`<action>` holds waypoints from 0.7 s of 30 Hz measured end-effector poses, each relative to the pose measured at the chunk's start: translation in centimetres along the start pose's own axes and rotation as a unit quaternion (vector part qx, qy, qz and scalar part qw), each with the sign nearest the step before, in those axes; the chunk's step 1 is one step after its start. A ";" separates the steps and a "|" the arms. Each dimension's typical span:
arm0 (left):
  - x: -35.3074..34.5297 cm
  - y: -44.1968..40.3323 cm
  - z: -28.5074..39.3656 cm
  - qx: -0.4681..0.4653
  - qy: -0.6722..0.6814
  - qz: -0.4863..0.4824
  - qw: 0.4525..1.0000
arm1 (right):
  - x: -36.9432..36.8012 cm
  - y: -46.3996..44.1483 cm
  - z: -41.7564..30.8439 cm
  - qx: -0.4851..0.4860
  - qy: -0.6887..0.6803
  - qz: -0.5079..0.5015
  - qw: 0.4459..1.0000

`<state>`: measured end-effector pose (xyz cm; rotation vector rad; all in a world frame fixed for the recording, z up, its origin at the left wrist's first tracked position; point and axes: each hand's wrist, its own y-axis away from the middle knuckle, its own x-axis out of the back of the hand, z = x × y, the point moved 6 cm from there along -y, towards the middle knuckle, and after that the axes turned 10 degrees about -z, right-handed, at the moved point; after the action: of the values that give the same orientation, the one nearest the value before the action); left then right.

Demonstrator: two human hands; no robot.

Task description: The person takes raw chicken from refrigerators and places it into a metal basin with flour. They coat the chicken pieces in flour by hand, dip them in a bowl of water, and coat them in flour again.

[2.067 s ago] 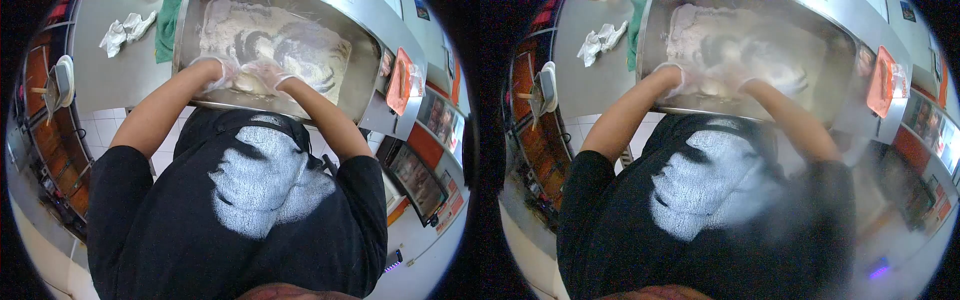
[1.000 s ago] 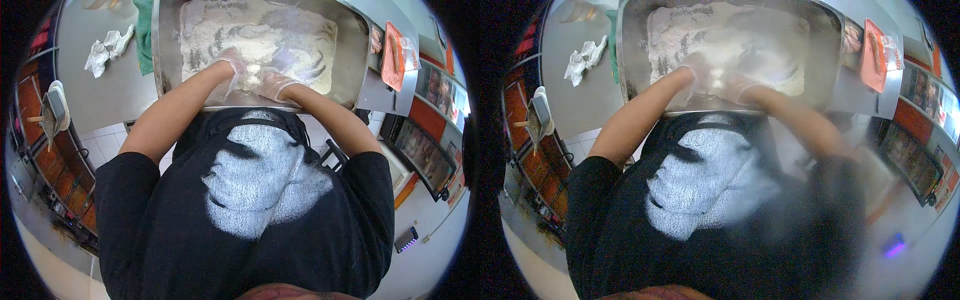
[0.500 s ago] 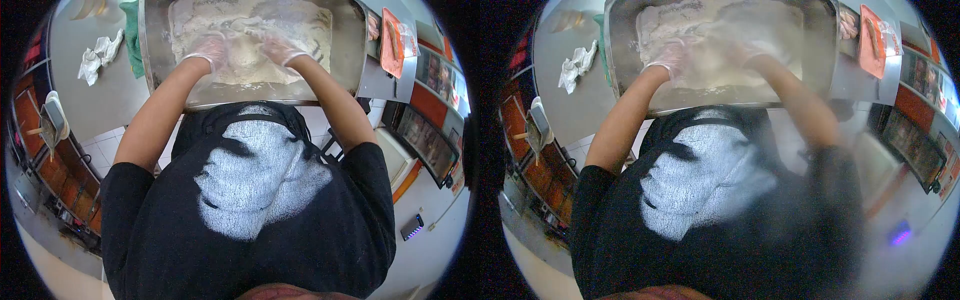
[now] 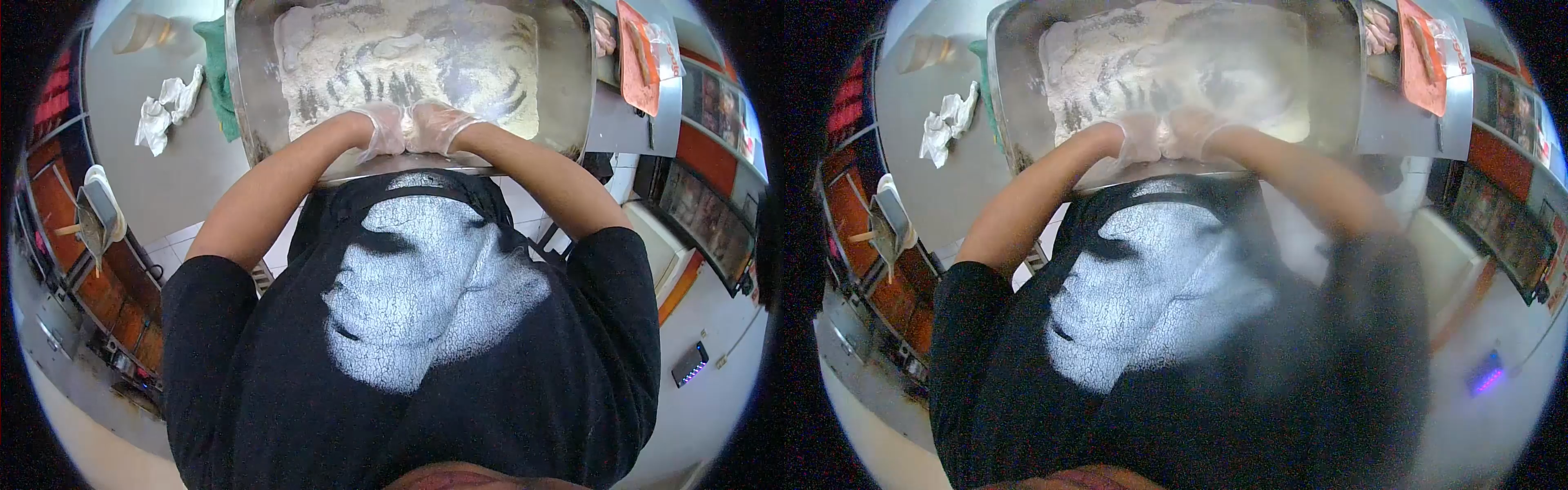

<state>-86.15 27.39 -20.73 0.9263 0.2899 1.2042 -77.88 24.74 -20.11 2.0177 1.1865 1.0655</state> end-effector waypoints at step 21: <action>11.6 -1.4 -8.1 0.021 -0.010 0.348 0.937 | 13.0 -6.6 2.6 0.008 0.078 0.209 0.975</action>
<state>-86.08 41.27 -23.67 1.1206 -0.0463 1.8387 -74.79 39.07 -22.08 2.2915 0.8589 1.4403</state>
